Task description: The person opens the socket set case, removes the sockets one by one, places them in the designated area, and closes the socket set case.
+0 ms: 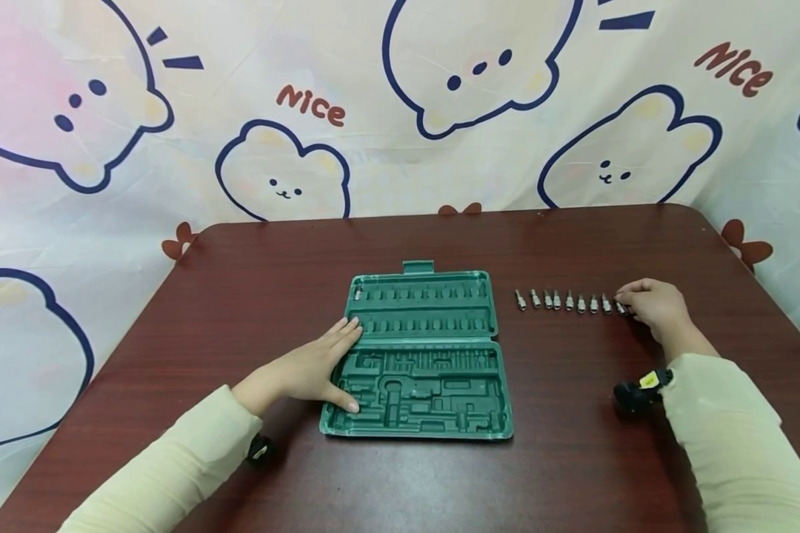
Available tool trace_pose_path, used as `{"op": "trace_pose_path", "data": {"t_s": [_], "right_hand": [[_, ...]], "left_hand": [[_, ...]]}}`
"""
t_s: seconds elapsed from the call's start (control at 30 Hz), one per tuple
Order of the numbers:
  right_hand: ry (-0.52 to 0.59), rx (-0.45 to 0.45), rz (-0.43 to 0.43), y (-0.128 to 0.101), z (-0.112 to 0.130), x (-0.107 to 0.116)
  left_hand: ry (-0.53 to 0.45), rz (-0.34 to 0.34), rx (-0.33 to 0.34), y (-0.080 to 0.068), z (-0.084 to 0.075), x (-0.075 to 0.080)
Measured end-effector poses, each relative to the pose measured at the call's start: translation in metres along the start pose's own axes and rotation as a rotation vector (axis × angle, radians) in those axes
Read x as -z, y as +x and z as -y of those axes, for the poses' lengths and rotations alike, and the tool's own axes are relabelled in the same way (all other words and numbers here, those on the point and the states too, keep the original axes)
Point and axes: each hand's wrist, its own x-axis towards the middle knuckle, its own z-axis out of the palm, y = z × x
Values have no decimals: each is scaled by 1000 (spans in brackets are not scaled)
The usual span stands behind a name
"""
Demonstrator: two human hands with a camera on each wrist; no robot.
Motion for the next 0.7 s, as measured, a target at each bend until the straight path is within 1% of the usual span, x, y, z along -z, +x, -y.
{"op": "trace_pose_path", "data": {"t_s": [0.07,0.2,0.4,0.57,0.7], "right_hand": [[-11,-5,-9,-1,0,0],[0,-1,-8,-3,0,2],[57,4,8,-7,-1,5],[116,16,-17,-11,2,4],[215,37,-36,-17,9,1]], "left_hand": [[-3,0,-2,0,0,0],[-11,5,3,0,-1,1],[-14,0,3,-1,-2,1],[-6,-4,0,-1,-1,1],[8,-6,-9,-2,-1,1]]}}
